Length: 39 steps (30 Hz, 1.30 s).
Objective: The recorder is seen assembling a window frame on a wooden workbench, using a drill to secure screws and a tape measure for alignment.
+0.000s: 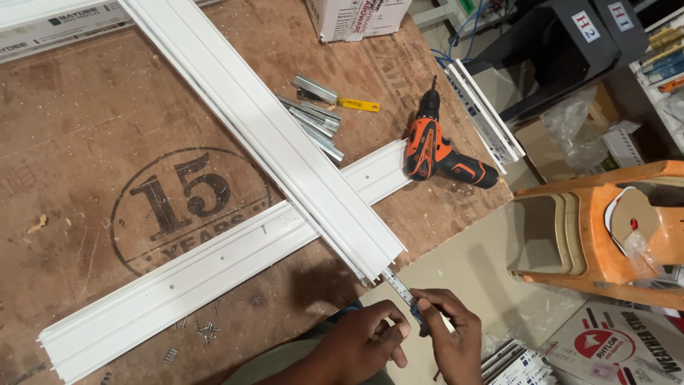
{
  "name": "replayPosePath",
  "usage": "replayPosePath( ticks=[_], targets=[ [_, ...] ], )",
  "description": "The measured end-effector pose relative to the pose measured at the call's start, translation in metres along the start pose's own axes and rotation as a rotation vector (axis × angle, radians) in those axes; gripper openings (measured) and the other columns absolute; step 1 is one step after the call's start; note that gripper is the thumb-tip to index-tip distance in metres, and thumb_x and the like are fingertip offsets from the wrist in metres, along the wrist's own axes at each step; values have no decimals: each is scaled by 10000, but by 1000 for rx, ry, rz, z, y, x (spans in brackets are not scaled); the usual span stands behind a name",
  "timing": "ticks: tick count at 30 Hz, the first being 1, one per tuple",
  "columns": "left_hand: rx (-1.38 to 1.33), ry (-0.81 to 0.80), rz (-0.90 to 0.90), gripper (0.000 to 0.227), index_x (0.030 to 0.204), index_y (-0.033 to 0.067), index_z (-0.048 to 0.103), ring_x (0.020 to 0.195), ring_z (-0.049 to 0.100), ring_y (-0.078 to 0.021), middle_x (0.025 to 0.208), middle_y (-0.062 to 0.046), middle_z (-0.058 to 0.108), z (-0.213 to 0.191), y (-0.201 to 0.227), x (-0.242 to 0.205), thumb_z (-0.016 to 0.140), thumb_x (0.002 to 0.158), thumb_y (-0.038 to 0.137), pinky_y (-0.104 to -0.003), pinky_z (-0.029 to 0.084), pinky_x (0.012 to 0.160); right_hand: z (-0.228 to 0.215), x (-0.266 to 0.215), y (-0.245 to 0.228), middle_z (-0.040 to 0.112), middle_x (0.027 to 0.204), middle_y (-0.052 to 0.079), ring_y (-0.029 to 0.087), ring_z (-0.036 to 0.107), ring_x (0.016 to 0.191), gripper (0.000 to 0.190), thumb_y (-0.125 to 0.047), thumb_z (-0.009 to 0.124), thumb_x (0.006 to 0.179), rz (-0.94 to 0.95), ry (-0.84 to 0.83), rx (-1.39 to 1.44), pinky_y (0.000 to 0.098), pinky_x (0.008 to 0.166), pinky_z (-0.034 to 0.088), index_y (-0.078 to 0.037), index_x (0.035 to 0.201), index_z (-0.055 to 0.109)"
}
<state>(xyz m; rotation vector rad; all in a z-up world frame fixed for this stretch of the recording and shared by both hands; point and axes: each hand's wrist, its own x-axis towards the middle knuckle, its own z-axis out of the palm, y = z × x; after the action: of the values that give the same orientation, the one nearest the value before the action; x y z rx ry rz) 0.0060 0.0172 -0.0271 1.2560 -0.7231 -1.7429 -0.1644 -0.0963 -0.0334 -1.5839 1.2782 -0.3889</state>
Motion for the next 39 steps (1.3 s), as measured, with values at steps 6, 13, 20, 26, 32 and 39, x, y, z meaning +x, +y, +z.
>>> replayPosePath(
  ticks=[6,13,20,26,32,39],
  targets=[
    [25,21,17,322,1148,55,603,775,674,-85,804,-50,756,-3,5,-5,548,1029,349,-292,529,755,16,9,-16,733,865,84,150,613,665,223,-128,674,917,64,1,7,296,585,515,12,1022,811],
    [24,0,-62,299,1143,65,602,779,657,-64,814,-24,759,-7,12,-7,556,1023,334,-269,493,760,30,21,-20,685,904,72,126,663,828,265,-87,677,875,20,58,127,290,662,532,-15,1116,596],
    [32,23,-52,271,1112,62,622,698,581,-72,806,-21,758,-8,15,-11,566,1020,311,-283,469,708,37,25,-38,692,882,79,134,663,833,290,-102,702,891,12,50,88,283,681,526,-35,1130,553],
    [-10,50,37,254,1097,52,623,712,638,-82,785,-41,750,-6,5,-11,571,1017,287,-286,489,701,40,28,-41,689,882,99,157,640,796,394,-137,707,887,89,42,133,316,617,508,-44,1222,522],
    [-2,100,138,243,1094,51,633,719,681,-109,775,-47,741,-8,4,-15,578,1021,276,-302,516,690,45,28,-51,712,928,108,164,671,834,539,-155,682,867,73,24,152,318,685,557,-77,1352,461],
    [67,117,67,252,1083,64,648,719,690,-157,754,-38,741,-15,14,-20,583,1013,297,-328,529,715,50,33,-48,707,985,140,182,666,845,629,-144,684,870,76,51,150,351,656,556,-94,1436,413]
  ],
)
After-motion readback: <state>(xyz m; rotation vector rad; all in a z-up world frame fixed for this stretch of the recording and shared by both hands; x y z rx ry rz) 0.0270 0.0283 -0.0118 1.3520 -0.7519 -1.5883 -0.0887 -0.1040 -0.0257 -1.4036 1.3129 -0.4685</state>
